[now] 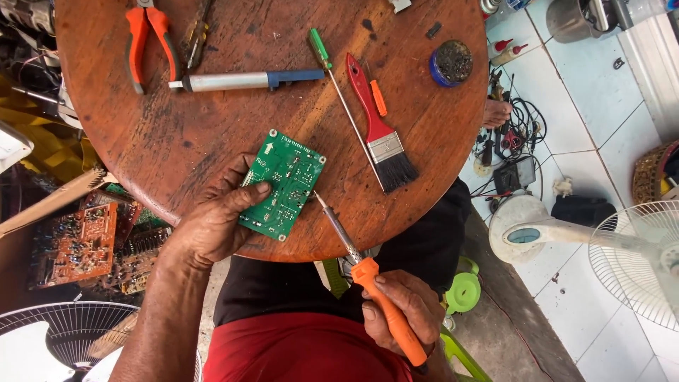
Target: Desoldering components from a printed circuit board using a soldering iron and a desoldering pump on a wooden workbench.
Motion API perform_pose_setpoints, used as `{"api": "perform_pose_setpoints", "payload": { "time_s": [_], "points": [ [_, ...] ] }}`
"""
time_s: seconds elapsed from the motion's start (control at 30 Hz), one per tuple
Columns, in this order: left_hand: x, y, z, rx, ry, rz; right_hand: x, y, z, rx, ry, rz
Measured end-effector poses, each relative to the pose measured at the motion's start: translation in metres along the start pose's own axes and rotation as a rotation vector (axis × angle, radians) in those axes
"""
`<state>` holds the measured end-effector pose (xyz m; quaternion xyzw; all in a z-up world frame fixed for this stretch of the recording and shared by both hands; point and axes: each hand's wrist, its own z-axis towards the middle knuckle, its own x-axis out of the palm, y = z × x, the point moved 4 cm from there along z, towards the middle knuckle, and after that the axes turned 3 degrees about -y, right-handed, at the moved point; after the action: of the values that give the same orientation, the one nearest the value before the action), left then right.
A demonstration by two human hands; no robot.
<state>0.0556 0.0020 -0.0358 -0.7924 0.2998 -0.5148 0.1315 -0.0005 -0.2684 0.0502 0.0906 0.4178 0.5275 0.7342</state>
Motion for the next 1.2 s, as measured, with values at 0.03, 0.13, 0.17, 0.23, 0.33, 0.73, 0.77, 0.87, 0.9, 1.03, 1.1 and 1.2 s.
{"api": "perform_pose_setpoints", "payload": {
  "time_s": [0.03, 0.13, 0.17, 0.23, 0.33, 0.73, 0.77, 0.87, 0.9, 1.03, 1.1, 1.2],
  "points": [
    [0.000, 0.000, 0.000, -0.003, -0.001, -0.002, 0.000, 0.000, 0.000, 0.002, 0.002, -0.001],
    [0.000, 0.000, -0.001, 0.005, 0.013, 0.012, 0.001, -0.001, -0.001, 0.005, 0.031, 0.028],
    [0.001, 0.000, -0.001, 0.001, 0.011, 0.023, 0.001, -0.002, -0.002, 0.014, 0.023, 0.027],
    [0.001, 0.000, 0.000, -0.002, 0.010, 0.033, 0.002, -0.005, -0.004, 0.021, 0.015, 0.026],
    [0.000, 0.002, 0.000, -0.013, 0.025, 0.014, 0.003, -0.006, -0.005, 0.000, -0.003, -0.005],
    [0.001, 0.003, -0.001, -0.007, 0.011, 0.018, 0.004, -0.005, -0.003, 0.037, 0.023, -0.010],
    [0.002, 0.002, -0.001, 0.009, 0.030, 0.034, 0.005, -0.004, -0.002, 0.026, -0.008, -0.016],
    [0.003, 0.001, -0.001, 0.030, 0.047, 0.043, 0.005, -0.003, -0.002, 0.022, -0.030, -0.026],
    [0.003, 0.002, -0.001, 0.034, 0.044, 0.036, 0.004, -0.003, -0.002, 0.029, -0.019, -0.030],
    [0.000, 0.004, -0.001, -0.003, 0.017, 0.029, 0.005, 0.001, 0.002, -0.011, -0.001, -0.048],
    [-0.001, 0.005, -0.001, 0.002, 0.048, 0.031, 0.006, 0.005, 0.003, -0.007, -0.015, -0.098],
    [0.002, 0.003, -0.002, 0.038, 0.097, 0.056, 0.005, 0.008, 0.007, -0.012, -0.014, -0.094]
  ]
}}
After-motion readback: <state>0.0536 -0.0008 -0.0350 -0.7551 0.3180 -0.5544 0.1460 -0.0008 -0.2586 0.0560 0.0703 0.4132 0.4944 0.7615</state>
